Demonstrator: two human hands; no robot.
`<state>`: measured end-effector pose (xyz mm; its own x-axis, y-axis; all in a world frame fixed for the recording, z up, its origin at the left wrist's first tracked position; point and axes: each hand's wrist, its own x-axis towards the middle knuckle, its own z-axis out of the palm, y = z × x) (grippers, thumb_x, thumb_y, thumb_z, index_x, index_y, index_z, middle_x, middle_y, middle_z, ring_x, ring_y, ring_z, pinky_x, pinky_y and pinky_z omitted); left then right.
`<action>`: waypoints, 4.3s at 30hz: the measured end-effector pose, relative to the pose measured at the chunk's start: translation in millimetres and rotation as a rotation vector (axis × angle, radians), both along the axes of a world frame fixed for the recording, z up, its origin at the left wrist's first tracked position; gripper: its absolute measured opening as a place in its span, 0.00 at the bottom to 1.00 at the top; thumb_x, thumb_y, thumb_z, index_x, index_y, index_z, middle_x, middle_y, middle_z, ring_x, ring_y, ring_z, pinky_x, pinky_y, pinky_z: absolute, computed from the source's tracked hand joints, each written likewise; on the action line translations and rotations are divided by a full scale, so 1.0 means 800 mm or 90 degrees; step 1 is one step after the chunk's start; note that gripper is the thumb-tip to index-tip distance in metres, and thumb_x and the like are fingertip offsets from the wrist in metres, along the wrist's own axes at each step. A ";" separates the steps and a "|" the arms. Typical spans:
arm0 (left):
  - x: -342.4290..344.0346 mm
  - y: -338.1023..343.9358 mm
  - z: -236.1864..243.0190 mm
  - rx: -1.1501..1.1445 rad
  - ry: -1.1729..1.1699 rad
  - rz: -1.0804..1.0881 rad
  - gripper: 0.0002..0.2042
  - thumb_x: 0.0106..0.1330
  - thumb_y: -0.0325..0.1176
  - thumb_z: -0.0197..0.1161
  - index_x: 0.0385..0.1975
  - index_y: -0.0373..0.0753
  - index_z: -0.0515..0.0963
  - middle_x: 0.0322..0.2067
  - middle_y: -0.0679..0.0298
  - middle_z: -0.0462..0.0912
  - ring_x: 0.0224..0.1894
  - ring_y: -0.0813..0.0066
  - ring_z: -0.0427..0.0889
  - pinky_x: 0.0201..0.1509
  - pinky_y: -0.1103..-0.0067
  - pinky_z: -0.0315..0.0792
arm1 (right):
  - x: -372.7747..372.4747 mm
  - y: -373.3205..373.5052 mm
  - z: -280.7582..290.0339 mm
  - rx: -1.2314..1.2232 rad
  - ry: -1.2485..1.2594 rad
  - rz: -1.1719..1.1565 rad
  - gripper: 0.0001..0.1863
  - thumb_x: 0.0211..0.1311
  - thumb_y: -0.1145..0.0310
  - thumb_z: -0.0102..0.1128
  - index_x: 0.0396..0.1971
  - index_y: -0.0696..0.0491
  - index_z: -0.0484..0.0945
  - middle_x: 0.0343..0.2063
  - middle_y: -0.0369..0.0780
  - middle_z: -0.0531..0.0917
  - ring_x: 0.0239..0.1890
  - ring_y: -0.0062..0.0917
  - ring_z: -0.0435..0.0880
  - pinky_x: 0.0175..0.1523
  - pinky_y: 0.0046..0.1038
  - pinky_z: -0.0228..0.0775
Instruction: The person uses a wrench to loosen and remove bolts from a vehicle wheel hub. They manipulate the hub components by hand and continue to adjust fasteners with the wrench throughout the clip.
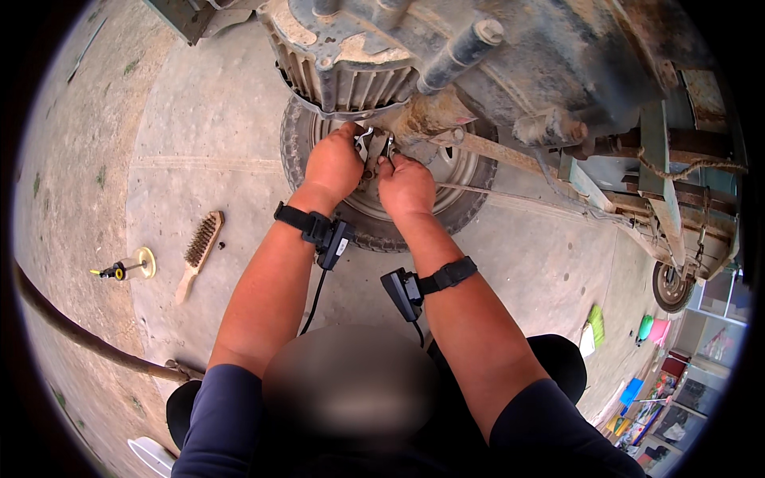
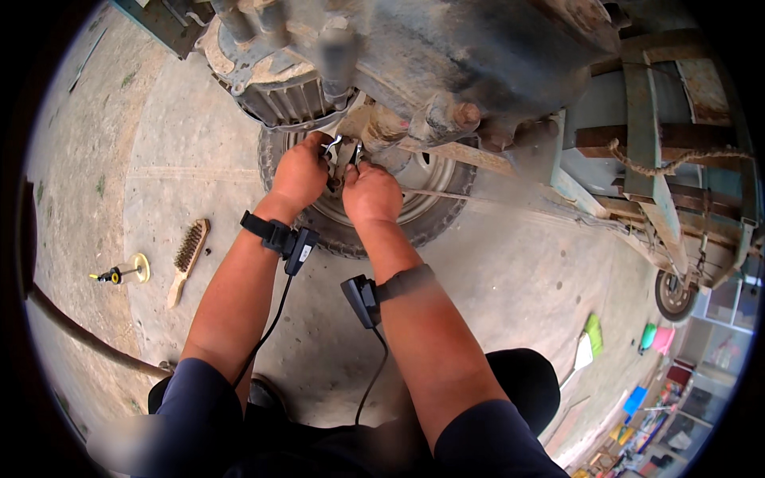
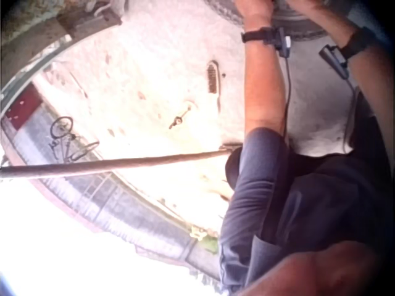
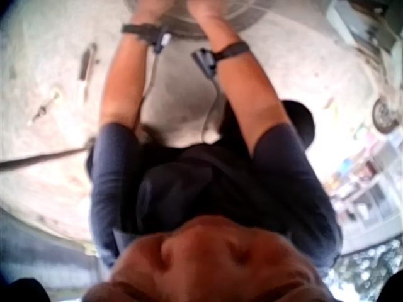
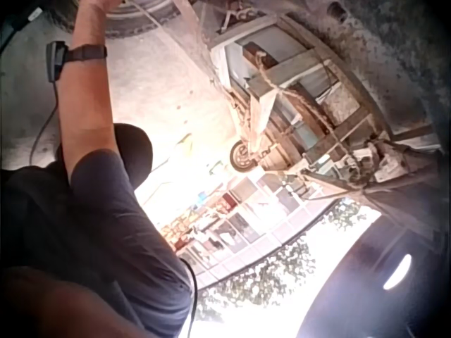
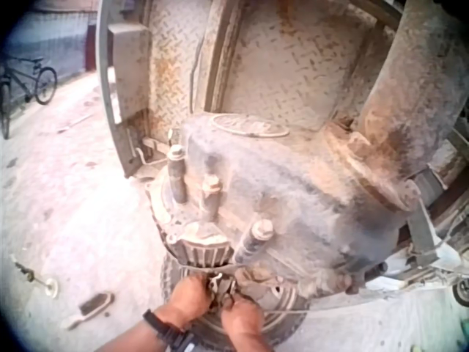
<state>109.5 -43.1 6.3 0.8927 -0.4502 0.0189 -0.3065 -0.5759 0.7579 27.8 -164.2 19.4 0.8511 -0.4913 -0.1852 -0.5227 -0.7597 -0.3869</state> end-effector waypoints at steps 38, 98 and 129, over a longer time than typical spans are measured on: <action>0.087 -0.048 -0.057 0.035 -0.445 0.008 0.10 0.67 0.33 0.63 0.44 0.38 0.83 0.39 0.57 0.85 0.39 0.61 0.81 0.42 0.71 0.76 | -0.004 -0.005 -0.010 -0.019 -0.047 0.005 0.19 0.70 0.53 0.49 0.35 0.52 0.84 0.36 0.46 0.87 0.41 0.44 0.85 0.47 0.44 0.77; -0.037 0.006 0.000 -0.200 -0.171 0.093 0.12 0.77 0.37 0.56 0.48 0.36 0.81 0.36 0.52 0.85 0.36 0.53 0.84 0.41 0.69 0.78 | -0.002 -0.002 -0.005 -0.008 0.001 -0.009 0.21 0.71 0.53 0.47 0.37 0.53 0.84 0.38 0.47 0.86 0.43 0.45 0.85 0.49 0.43 0.76; -0.017 0.004 0.003 -0.154 0.058 0.163 0.15 0.75 0.40 0.60 0.43 0.31 0.83 0.29 0.57 0.89 0.32 0.72 0.87 0.38 0.76 0.77 | -0.003 -0.002 -0.006 -0.011 -0.001 -0.002 0.21 0.72 0.52 0.47 0.37 0.53 0.84 0.38 0.46 0.86 0.42 0.44 0.85 0.48 0.42 0.77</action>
<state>96.1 -39.7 9.1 0.9789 -0.2038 0.0119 -0.0996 -0.4260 0.8992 25.3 -166.1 14.7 0.8498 -0.4969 -0.1759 -0.5245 -0.7646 -0.3745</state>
